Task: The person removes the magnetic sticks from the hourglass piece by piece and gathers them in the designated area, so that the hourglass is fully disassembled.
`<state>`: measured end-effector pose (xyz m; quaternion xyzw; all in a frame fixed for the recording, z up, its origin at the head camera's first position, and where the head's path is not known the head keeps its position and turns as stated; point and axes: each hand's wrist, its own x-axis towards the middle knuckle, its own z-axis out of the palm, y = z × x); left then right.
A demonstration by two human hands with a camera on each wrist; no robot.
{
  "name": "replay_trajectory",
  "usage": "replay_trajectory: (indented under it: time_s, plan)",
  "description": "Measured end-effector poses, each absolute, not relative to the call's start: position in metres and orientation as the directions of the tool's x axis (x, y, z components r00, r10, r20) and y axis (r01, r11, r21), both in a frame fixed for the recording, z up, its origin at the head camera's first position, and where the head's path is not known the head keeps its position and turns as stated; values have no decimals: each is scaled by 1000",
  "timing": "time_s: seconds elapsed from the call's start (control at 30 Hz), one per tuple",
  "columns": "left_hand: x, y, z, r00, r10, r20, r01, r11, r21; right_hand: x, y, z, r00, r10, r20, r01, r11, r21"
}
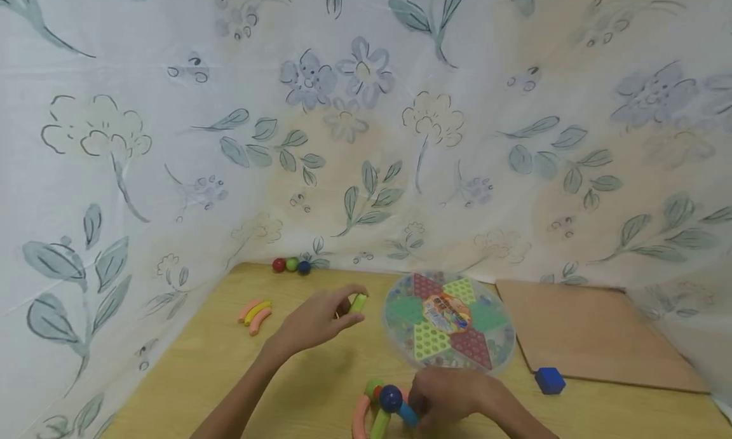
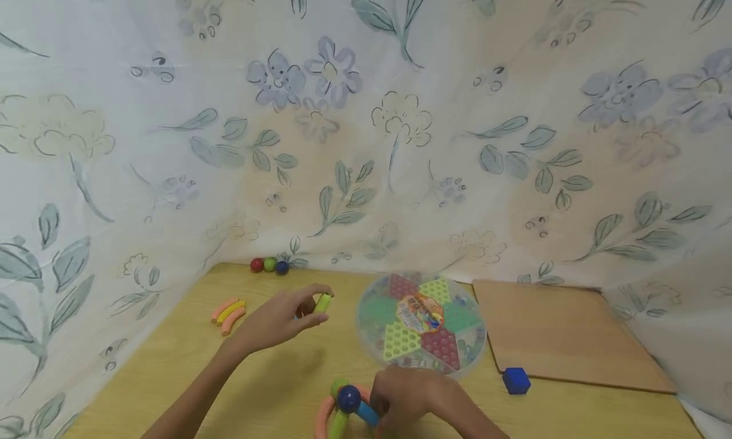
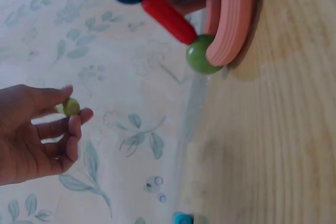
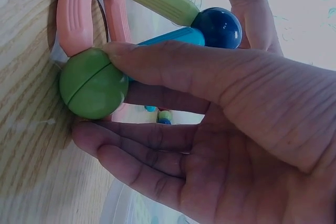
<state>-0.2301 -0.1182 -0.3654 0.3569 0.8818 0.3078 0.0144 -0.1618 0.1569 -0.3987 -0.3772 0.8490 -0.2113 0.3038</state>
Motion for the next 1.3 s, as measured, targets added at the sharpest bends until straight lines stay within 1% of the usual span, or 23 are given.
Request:
replay_trajectory:
  time_s: [0.17, 0.3, 0.47, 0.63, 0.77, 0.9, 0.97, 1.13, 1.23, 1.3]
  plan:
    - [-237, -125, -367, -801, 583, 134, 537, 602, 591, -157, 161, -399, -576, -736, -355, -492, 659, -569]
    - [-244, -136, -369, -845, 528, 77, 469, 665, 581, -159, 156, -399, -570, -743, -350, -502, 652, -568]
    - [-263, -140, -382, -869, 487, 85, 448, 703, 552, -166, 154, -395, -569, -741, -356, -498, 655, -568]
    - [-270, -138, -404, -906, 415, 88, 400, 767, 502, -165, 153, -397, -551, -757, -352, -507, 639, -579]
    - [-277, -133, -420, -906, 406, 120, 413, 787, 458, -165, 154, -398, -553, -758, -345, -515, 637, -574]
    - [-280, -129, -428, -903, 416, 110, 422, 803, 420, -164, 156, -396, -561, -741, -368, -495, 657, -568]
    - [-280, -128, -429, -891, 444, 89, 440, 802, 403, -164, 156, -396, -561, -740, -370, -497, 659, -565]
    - [-280, -128, -430, -837, 545, 39, 523, 778, 348, -167, 155, -396, -552, -755, -355, -517, 644, -564]
    - [-281, -127, -433, -828, 558, 60, 545, 774, 323, -167, 155, -395, -553, -749, -365, -503, 650, -570]
    - [-281, -126, -435, -823, 562, 78, 560, 780, 279, -167, 154, -395, -554, -744, -373, -492, 654, -574]
